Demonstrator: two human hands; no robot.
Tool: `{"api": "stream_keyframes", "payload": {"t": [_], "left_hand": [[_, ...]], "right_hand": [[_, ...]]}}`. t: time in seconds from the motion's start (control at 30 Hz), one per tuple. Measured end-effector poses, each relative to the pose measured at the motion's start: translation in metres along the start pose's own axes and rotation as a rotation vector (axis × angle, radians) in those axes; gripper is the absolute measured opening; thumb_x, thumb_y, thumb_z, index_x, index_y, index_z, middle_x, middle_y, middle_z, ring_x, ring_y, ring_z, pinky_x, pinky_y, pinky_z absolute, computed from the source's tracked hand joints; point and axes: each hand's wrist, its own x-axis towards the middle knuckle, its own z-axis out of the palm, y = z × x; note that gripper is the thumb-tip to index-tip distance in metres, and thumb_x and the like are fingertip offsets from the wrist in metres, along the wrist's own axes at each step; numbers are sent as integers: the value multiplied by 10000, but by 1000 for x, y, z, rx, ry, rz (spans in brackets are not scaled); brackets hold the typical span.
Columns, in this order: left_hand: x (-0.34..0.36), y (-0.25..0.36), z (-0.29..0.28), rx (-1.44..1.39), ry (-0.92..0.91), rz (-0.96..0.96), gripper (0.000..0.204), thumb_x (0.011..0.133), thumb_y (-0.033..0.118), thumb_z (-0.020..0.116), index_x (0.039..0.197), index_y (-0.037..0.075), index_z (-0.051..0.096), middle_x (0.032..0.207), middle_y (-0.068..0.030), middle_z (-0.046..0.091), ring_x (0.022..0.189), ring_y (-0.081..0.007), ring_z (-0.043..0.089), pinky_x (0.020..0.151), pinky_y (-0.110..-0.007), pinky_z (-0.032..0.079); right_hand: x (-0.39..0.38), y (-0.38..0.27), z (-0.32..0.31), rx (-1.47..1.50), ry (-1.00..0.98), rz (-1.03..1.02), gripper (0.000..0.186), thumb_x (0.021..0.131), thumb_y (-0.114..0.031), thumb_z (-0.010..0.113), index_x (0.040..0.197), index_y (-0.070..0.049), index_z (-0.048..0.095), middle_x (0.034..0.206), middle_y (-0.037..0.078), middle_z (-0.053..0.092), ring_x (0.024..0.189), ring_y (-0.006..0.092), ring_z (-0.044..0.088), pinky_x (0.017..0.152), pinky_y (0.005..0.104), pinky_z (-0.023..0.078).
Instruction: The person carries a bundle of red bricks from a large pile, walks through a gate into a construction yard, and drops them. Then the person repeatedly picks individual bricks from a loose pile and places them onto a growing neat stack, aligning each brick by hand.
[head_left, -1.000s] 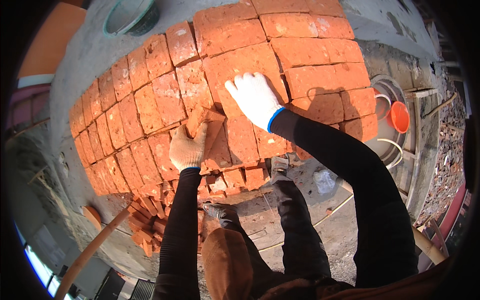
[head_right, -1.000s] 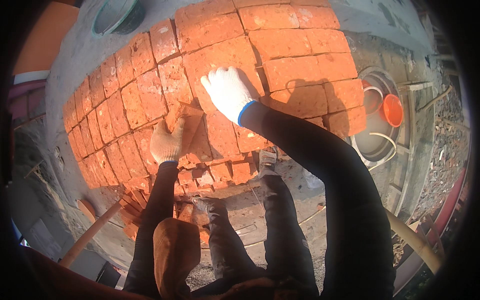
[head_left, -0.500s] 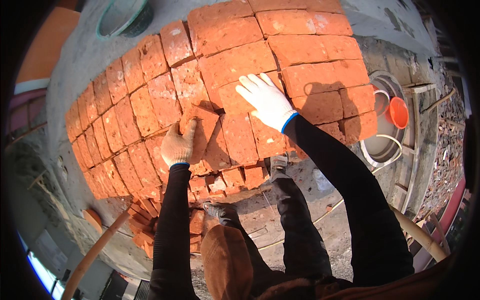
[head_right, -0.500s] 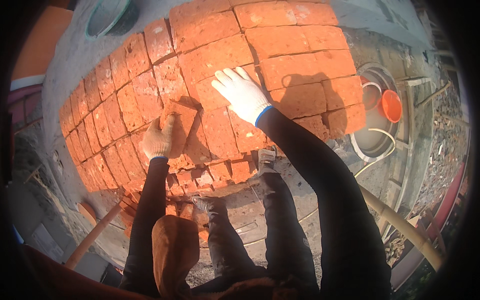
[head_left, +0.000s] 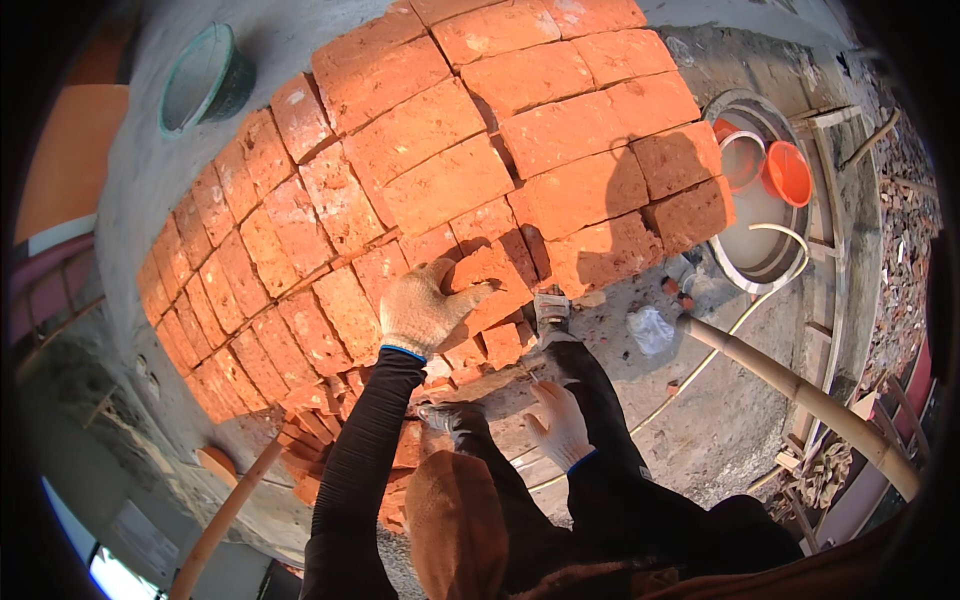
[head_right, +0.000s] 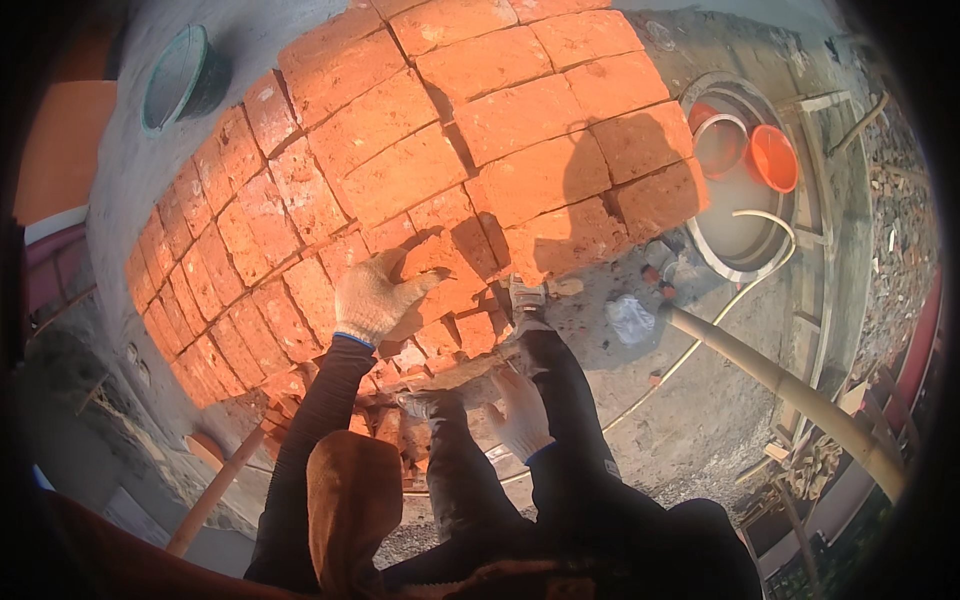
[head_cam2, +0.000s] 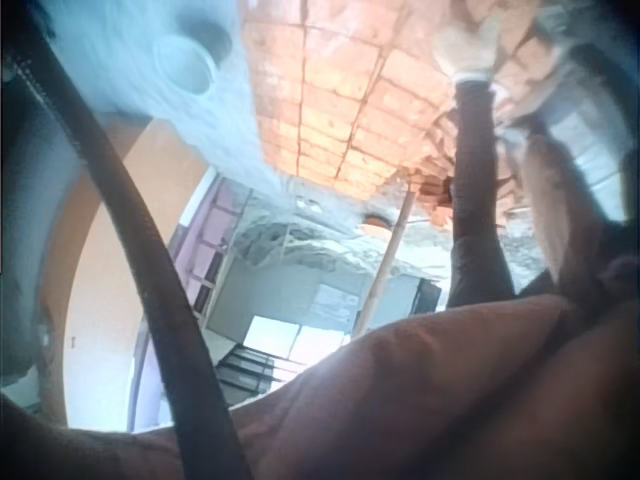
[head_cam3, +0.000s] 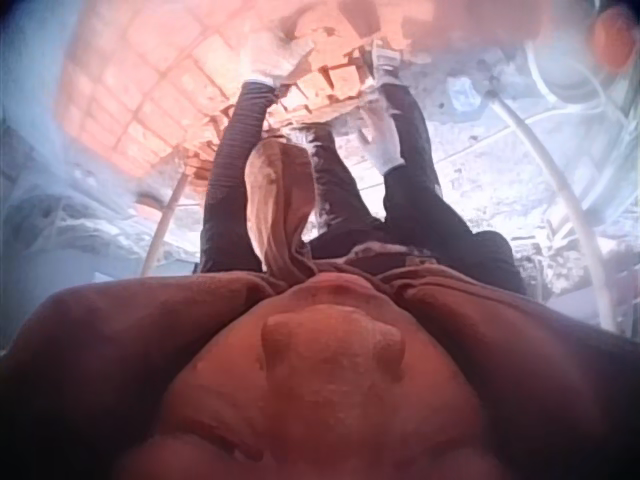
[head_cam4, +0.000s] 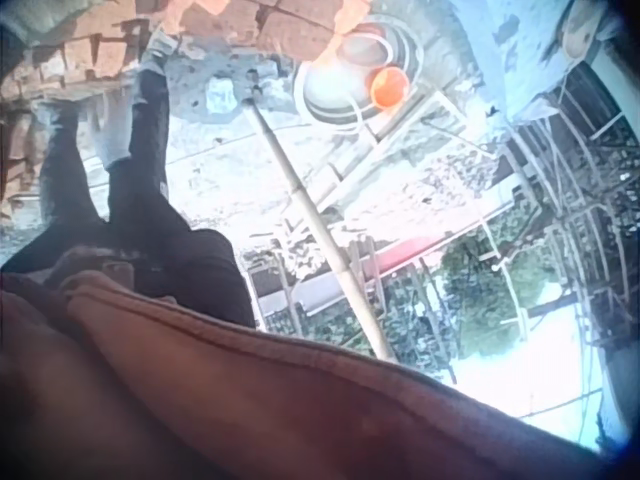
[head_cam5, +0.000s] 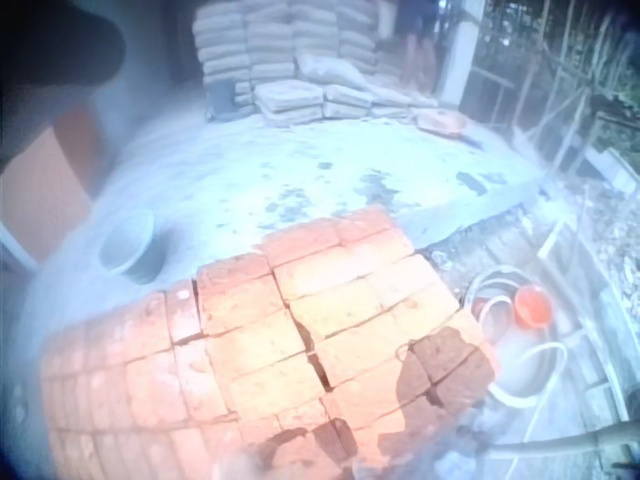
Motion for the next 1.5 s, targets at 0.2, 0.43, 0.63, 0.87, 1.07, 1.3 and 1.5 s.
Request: {"api": "stream_keyframes", "payload": {"t": [0.2,0.43,0.63,0.87,1.07,1.3,1.5], "left_hand": [[42,32,-4,292,585,378,1015,898,660,943,1646,52,626,1527,-243,715,1463,-463,652,1204,-581,533],[-2,-29,66,-920,507,-457,998,1119,601,770,1818,6,379,1819,-228,464,1660,-348,486,1325,-501,449],[13,-40,95,-1167,553,-383,935,1198,595,648,1847,4,326,1810,-179,513,1649,-290,508,1340,-395,404],[-10,4,105,-661,630,-428,905,1191,723,515,1605,-76,611,1530,-322,646,1375,-453,679,1171,-509,520],[-29,-10,117,-729,648,-512,913,1184,771,460,1578,-30,651,1478,-332,674,1323,-468,705,1149,-540,531],[5,-8,72,-909,620,-415,995,1157,742,591,1771,-30,461,1739,-271,560,1595,-402,569,1307,-492,461],[-10,-12,78,-1102,433,-542,884,1172,679,641,1744,12,539,1415,-134,749,1149,-200,716,1027,-389,572]], "right_hand": [[5,41,-12,11,-66,96,566,935,-181,901,1425,36,718,1427,245,734,1325,466,686,1145,536,560],[80,11,-50,170,100,105,542,994,-168,855,1477,44,727,1435,247,757,1341,444,718,1145,483,584],[213,-42,-88,257,501,-223,714,1030,-227,850,1633,44,581,1575,317,651,1470,487,626,1242,554,517],[231,-63,-76,81,441,31,920,919,-261,887,1655,124,493,1509,419,606,1382,553,617,1190,595,515],[199,-76,-71,-5,493,-55,941,883,-238,900,1643,154,507,1441,406,645,1311,545,637,1140,617,516],[237,-82,-91,-38,522,-181,976,950,-281,892,1705,126,428,1659,406,527,1527,553,512,1300,602,422],[202,-50,-62,28,549,-90,773,961,-181,880,1620,85,574,1551,357,634,1400,503,626,1220,562,509]]}}
